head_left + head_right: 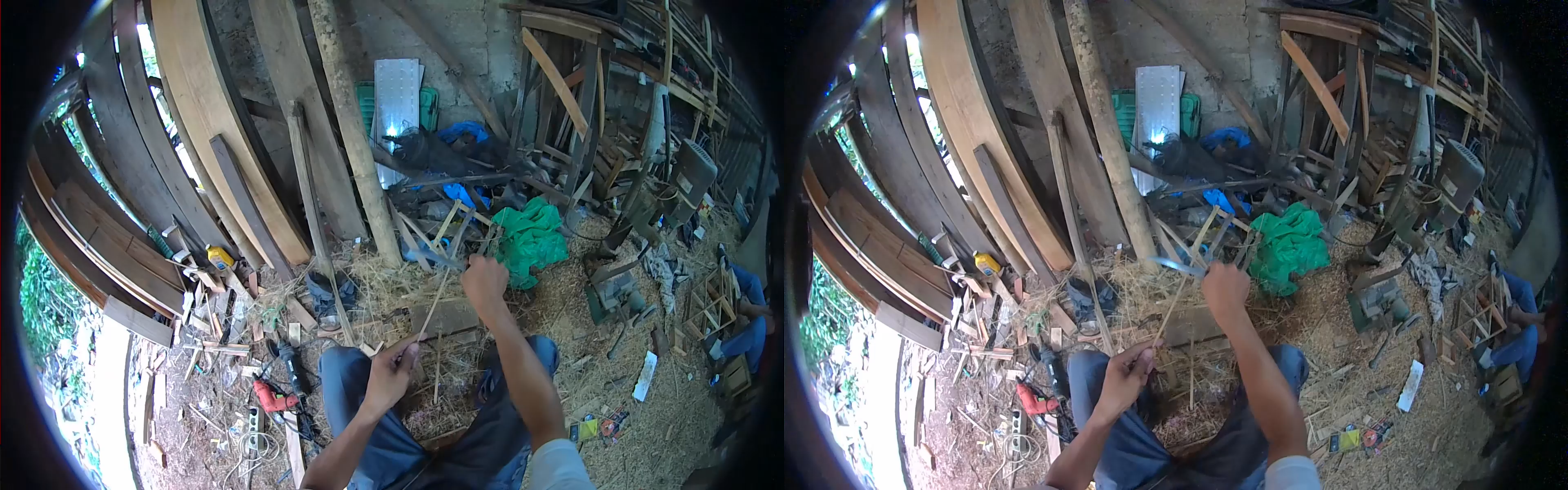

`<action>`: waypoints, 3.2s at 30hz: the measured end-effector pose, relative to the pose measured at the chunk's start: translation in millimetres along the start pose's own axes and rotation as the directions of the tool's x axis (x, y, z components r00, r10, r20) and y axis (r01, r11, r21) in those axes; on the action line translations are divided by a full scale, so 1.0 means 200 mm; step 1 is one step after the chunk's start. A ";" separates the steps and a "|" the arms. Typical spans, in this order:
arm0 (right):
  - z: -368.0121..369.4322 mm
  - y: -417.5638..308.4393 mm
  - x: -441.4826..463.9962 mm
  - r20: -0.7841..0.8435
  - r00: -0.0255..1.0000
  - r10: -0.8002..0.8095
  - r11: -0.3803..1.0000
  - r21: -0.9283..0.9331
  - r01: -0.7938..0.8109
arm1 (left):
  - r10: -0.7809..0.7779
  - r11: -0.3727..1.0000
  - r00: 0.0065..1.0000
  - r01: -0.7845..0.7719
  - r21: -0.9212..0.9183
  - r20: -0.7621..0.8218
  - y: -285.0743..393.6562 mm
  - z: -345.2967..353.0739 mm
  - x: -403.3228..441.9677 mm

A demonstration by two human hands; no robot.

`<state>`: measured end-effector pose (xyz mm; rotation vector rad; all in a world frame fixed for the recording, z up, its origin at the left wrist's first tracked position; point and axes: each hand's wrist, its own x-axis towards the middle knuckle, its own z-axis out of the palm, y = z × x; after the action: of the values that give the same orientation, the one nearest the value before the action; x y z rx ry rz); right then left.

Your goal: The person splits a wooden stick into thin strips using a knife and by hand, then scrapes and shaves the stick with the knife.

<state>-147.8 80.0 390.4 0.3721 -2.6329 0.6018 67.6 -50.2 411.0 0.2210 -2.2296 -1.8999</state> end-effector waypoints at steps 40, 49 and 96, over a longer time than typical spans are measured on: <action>-0.35 -0.07 -0.05 0.267 0.963 -0.032 -0.017 0.963 -0.268 | -0.095 0.917 0.983 0.147 -0.370 0.154 -0.07 -0.11 -0.11; -0.15 -0.26 -0.25 -0.002 0.839 -0.545 0.808 0.267 0.526 | -0.065 0.970 0.967 0.003 -0.243 -0.245 0.03 0.01 0.08; 0.14 -0.16 -0.29 0.442 0.854 -0.275 0.591 0.778 -0.213 | -0.127 0.906 0.969 0.027 -0.422 -0.211 -0.34 -0.08 0.64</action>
<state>-94.8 48.1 351.8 0.9721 -2.6155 1.9682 -53.6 -106.9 353.9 0.4424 -1.6404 -2.2051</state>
